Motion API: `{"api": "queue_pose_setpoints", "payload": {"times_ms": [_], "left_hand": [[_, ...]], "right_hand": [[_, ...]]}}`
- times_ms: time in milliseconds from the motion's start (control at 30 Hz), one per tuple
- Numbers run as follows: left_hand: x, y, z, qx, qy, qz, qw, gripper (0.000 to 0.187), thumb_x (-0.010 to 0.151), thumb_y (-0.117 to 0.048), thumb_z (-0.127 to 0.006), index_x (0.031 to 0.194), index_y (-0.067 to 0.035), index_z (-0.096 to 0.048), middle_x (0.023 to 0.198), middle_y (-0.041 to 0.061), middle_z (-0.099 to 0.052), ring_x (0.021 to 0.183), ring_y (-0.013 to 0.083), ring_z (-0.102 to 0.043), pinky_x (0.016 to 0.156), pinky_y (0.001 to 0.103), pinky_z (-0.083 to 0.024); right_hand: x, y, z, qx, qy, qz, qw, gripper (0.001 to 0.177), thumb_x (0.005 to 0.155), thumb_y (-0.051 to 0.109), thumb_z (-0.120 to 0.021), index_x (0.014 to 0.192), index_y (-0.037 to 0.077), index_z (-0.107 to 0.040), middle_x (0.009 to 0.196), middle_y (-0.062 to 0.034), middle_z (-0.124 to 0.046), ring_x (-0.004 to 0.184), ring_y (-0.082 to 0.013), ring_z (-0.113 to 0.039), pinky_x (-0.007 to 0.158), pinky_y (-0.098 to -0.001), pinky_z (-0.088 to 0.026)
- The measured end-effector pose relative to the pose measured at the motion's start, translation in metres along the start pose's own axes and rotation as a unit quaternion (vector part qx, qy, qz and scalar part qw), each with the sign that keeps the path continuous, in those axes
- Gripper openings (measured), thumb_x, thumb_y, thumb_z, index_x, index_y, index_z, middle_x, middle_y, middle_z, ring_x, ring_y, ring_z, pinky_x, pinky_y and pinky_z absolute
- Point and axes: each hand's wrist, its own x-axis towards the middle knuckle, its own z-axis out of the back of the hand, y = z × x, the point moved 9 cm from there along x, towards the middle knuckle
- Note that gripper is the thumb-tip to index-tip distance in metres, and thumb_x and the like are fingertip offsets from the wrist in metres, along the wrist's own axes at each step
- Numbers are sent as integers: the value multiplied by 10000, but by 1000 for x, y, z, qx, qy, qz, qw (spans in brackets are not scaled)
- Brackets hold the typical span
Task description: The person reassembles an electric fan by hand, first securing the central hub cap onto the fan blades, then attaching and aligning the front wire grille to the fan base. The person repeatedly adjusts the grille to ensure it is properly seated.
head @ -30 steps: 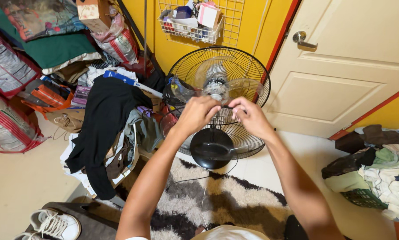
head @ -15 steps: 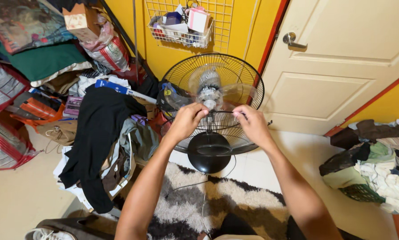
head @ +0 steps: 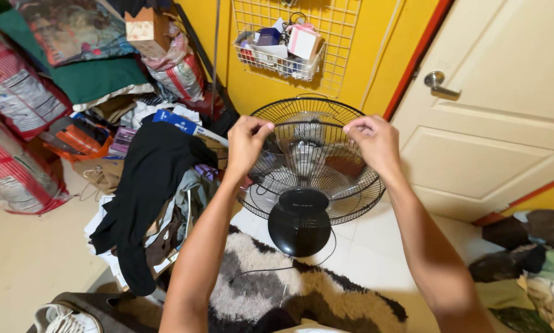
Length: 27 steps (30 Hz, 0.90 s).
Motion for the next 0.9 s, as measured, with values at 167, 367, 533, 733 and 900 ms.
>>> {"api": "queue_pose_setpoints", "payload": {"times_ms": [167, 367, 533, 733, 900], "left_hand": [[25, 11, -5, 5, -42, 46, 998, 180, 867, -208, -804, 943, -46, -793, 822, 126, -669, 763, 238, -679, 735, 340, -534], [42, 20, -11, 12, -67, 41, 997, 202, 860, -217, -821, 927, -31, -783, 825, 130, -679, 762, 261, -659, 721, 361, -510], [45, 22, -14, 2, -64, 27, 998, 188, 865, -205, -813, 934, -31, -790, 837, 137, -675, 777, 270, -660, 733, 367, -509], [48, 20, -18, -13, -71, 2, 997, 180, 876, -197, -806, 942, -30, -788, 864, 133, -677, 802, 268, -663, 755, 362, -517], [46, 25, -21, -23, -61, 14, 998, 178, 883, -189, -801, 948, -24, -786, 866, 132, -674, 796, 268, -653, 753, 367, -510]], "right_hand": [[28, 19, 6, -59, -60, 47, 995, 121, 872, 185, -828, 918, 77, -800, 835, -80, -704, 731, -157, -654, 694, -295, -519], [42, 34, 3, -95, -103, 89, 986, 131, 872, 160, -833, 910, 43, -788, 844, -113, -698, 760, -209, -697, 723, -341, -548], [42, 38, 2, -112, -125, 106, 980, 96, 875, 126, -815, 925, 45, -801, 845, -121, -695, 766, -220, -699, 725, -349, -550], [42, 34, -2, -94, -130, 105, 982, 122, 877, 127, -811, 930, 21, -780, 852, -115, -695, 776, -220, -707, 741, -340, -557], [36, 35, -3, -107, -140, 121, 977, 114, 886, 112, -812, 944, 16, -790, 860, -123, -692, 793, -241, -690, 754, -352, -543]]}}
